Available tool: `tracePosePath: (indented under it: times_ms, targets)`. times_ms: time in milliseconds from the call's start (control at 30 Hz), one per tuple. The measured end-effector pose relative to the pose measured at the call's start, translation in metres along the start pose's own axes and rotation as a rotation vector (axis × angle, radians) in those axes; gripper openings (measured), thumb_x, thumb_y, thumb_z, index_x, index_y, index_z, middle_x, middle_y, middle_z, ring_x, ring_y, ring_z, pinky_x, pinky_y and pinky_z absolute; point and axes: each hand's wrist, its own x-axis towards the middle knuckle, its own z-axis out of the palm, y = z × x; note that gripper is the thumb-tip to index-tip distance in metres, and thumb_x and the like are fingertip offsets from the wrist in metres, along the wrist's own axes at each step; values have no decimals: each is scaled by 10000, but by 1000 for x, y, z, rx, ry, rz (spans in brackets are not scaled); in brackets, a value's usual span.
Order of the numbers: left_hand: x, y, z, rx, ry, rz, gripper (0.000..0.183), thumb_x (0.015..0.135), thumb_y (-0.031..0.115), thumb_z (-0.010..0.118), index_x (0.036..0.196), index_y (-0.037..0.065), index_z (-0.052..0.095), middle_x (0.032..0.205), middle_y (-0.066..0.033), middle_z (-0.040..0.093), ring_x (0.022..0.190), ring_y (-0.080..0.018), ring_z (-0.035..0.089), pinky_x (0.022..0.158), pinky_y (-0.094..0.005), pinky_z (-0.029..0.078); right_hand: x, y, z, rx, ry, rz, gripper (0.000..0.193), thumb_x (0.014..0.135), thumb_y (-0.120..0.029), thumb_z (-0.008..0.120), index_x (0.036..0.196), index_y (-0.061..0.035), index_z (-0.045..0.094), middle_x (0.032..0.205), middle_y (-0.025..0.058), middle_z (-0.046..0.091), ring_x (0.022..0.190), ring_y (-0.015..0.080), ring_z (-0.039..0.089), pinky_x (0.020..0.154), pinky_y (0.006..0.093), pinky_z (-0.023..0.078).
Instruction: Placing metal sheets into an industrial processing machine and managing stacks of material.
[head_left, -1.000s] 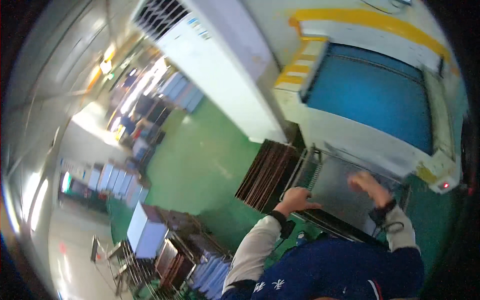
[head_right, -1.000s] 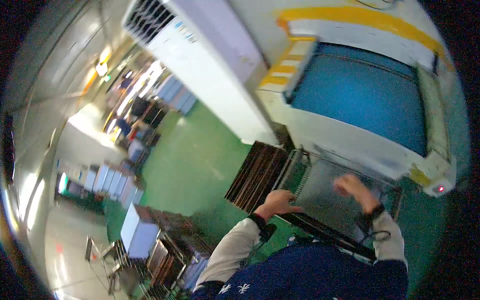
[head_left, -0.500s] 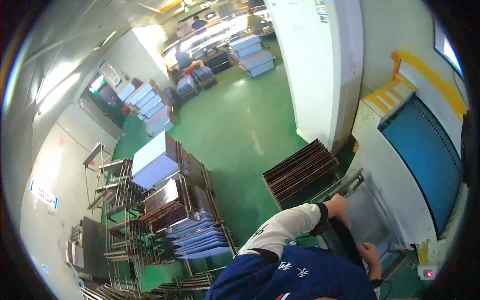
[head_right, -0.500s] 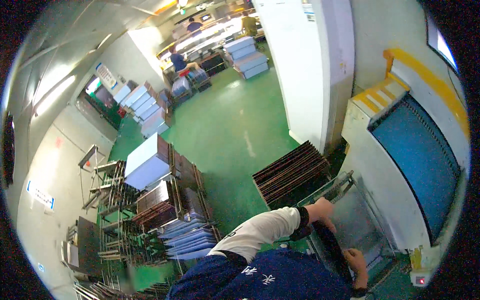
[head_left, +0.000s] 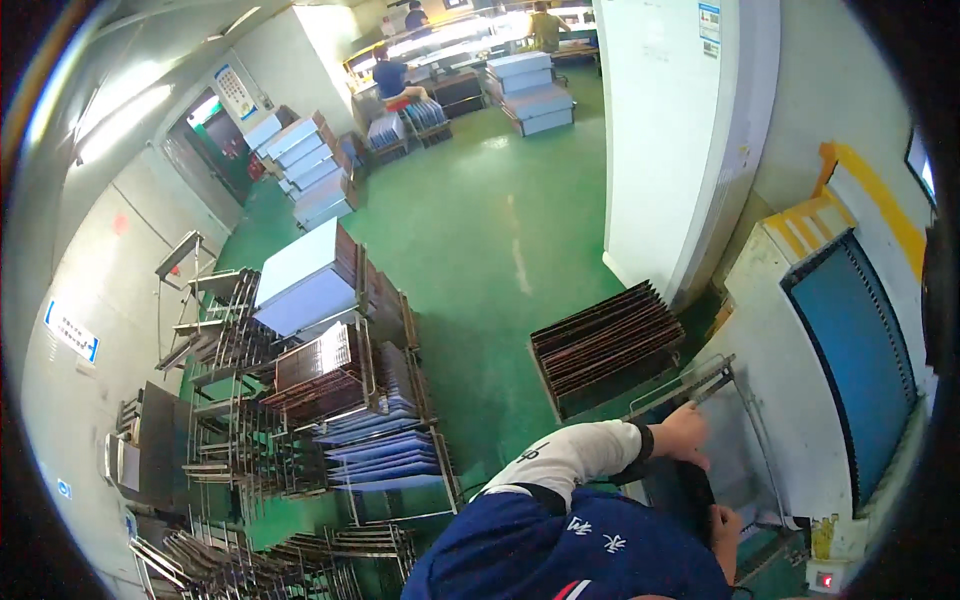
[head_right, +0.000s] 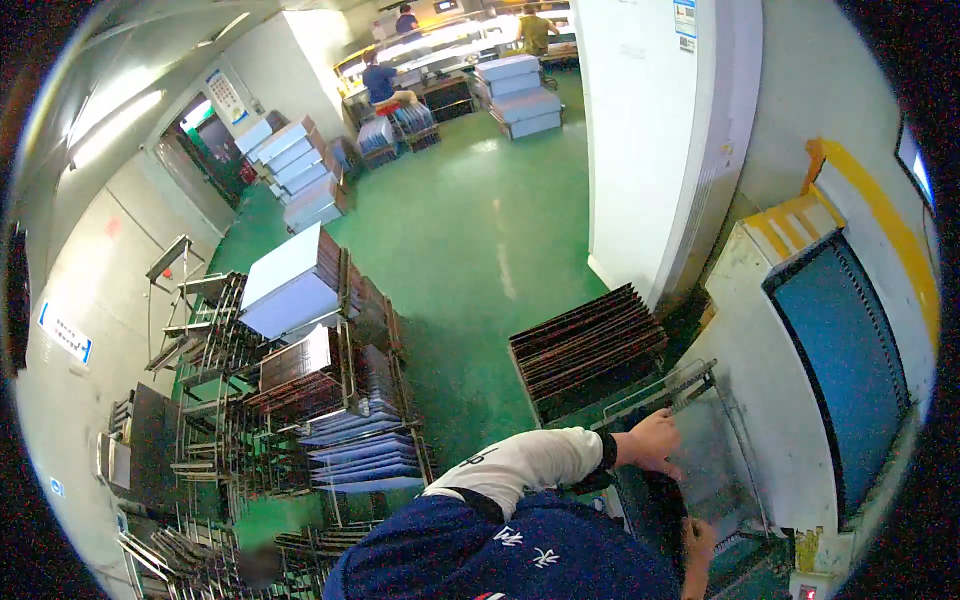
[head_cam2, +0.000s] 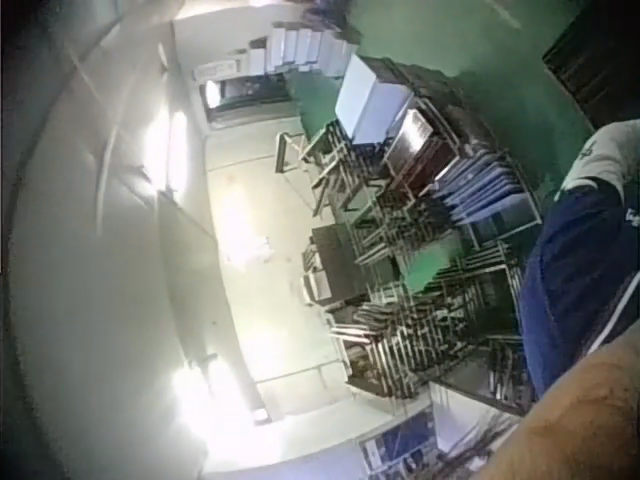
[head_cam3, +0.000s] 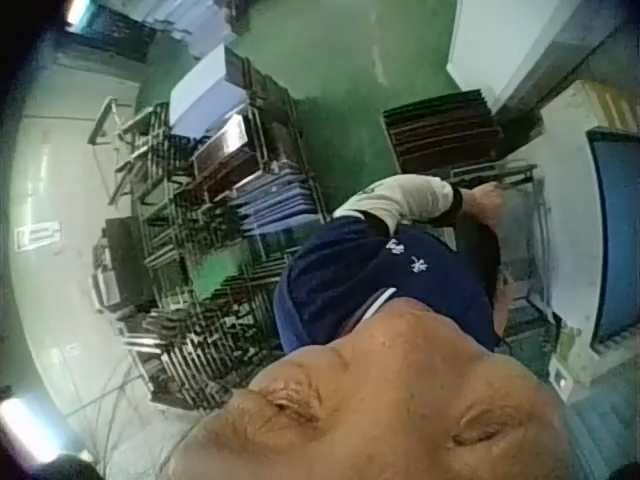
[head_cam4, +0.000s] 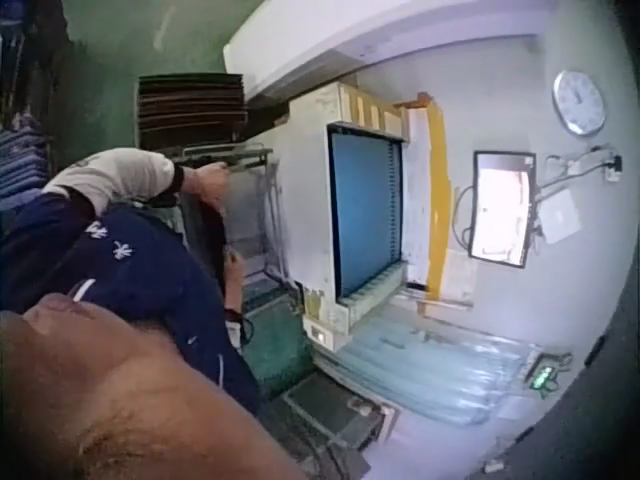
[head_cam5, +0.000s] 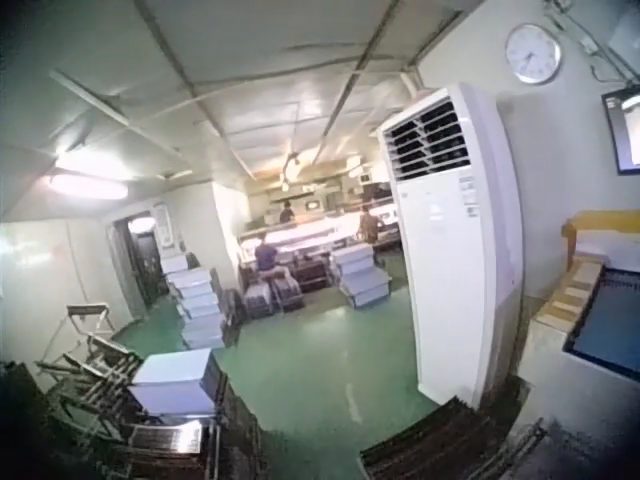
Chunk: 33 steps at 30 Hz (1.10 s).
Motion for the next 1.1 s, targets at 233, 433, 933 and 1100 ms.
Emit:
tracePosePath:
  times_ms: [233, 433, 933, 1100]
  targets:
    - [-12, -3, -1, -23, 204, 152, 647, 782, 704, 652, 875, 73, 756, 902, -84, 681, 1003, -273, 576, 994, -451, 354, -3, -11, 5, -84, 21, 23, 309, 946, -297, 696, 914, 9, 721, 672, 98, 619, 613, 233, 553, 617, 356, 436]
    - [-20, 6, 9, -92, 359, 192, 468, 759, 475, 772, 992, 75, 702, 1084, -102, 611, 1129, -312, 511, 1078, -466, 341, 7, 39, 14, -122, 2, 76, 292, 923, -293, 712, 926, -1, 720, 706, 118, 654, 629, 261, 597, 633, 388, 465]
    - [-42, 1, 16, -129, 423, 299, 517, 847, 503, 700, 1156, 92, 653, 1008, -82, 608, 1026, -292, 536, 984, -445, 398, -2, -43, 1, -407, 73, 234, 409, 810, -382, 794, 971, -9, 749, 899, 201, 727, 859, 394, 695, 754, 473, 524]
    - [-44, 2, 10, -161, 442, 295, 496, 845, 511, 699, 1089, 81, 664, 957, -95, 603, 996, -299, 542, 976, -449, 396, -5, -41, 2, -357, 144, 204, 360, 776, -328, 803, 928, -8, 740, 902, 220, 715, 856, 412, 683, 757, 463, 519]
